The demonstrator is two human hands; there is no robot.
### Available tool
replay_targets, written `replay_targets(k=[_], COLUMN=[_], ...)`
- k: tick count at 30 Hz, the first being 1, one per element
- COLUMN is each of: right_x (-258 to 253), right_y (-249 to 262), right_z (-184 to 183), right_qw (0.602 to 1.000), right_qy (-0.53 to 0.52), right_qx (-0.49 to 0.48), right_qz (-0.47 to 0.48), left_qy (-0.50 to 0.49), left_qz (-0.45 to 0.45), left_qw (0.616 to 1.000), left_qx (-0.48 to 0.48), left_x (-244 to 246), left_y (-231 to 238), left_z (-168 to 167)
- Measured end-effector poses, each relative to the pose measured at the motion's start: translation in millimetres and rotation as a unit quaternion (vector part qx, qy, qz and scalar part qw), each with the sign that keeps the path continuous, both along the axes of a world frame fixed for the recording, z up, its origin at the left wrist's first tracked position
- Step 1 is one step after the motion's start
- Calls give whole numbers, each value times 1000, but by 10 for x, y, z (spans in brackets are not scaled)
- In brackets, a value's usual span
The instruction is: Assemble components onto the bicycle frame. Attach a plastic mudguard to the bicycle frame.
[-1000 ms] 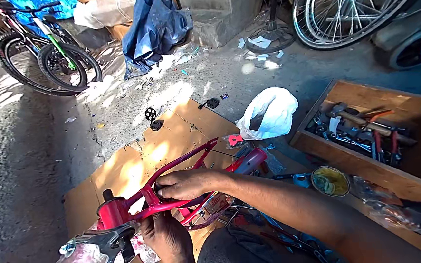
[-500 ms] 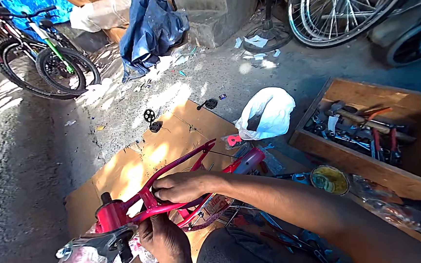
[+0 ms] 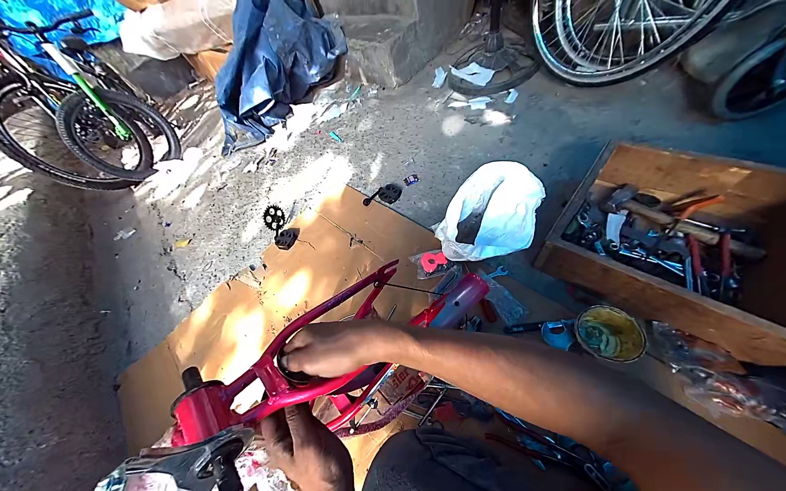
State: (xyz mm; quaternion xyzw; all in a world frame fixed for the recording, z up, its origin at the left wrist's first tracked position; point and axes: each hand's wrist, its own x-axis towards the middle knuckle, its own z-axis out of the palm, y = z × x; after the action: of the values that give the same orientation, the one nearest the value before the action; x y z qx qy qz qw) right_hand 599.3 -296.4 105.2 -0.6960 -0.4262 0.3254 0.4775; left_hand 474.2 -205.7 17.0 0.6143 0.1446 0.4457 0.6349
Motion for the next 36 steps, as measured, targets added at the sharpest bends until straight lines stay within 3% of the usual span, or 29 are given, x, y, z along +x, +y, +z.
replay_targets(k=[2, 4, 8, 13, 17, 22, 25, 28, 30, 32, 33, 36], right_x=[-153, -348, -733, -974, -1095, -1013, -957, -1057, -1205, -1336, -1429, -1803], right_y=[-197, -484, -1200, -1827, -1823, -1832, -1965, -2142, -2058, -1717, -1689, -2052], right_z=[-15, -184, -764, -1463, -1415, -1277, -1496, -1745, -1497, -887, -792, -1110], right_qw=[982, 950, 929, 934, 917, 880, 896, 927, 931, 889, 869, 848], right_qy=[-172, -241, -173, -140, -218, -226, -185, -166, -140, 34, 103, 217], right_qx=[10, 99, 199, 139, 170, 199, 162, -4, -154, -329, -325, -100], right_qz=[-83, -174, -261, -297, -288, -367, -369, -336, -300, -317, -359, -473], left_qy=[21, 55, 120, 210, 250, 280, 260, 250, 264, 268, 264, 241], left_qz=[-70, -141, -222, -186, -200, -212, -214, -236, -241, -244, -245, -250], left_qw=[997, 987, 968, 958, 944, 934, 939, 936, 930, 927, 928, 932], left_qx=[39, 49, -2, 62, 77, 69, 68, 71, 86, 98, 101, 101], left_x=[-61, -76, 19, 64, 35, -30, 79, 74, 75, 67, 71, 90], left_y=[142, 287, 462, 412, 444, 429, 458, 461, 486, 501, 510, 520], left_z=[-90, -134, -118, -20, 36, 59, 56, 68, 104, 98, 78, 33])
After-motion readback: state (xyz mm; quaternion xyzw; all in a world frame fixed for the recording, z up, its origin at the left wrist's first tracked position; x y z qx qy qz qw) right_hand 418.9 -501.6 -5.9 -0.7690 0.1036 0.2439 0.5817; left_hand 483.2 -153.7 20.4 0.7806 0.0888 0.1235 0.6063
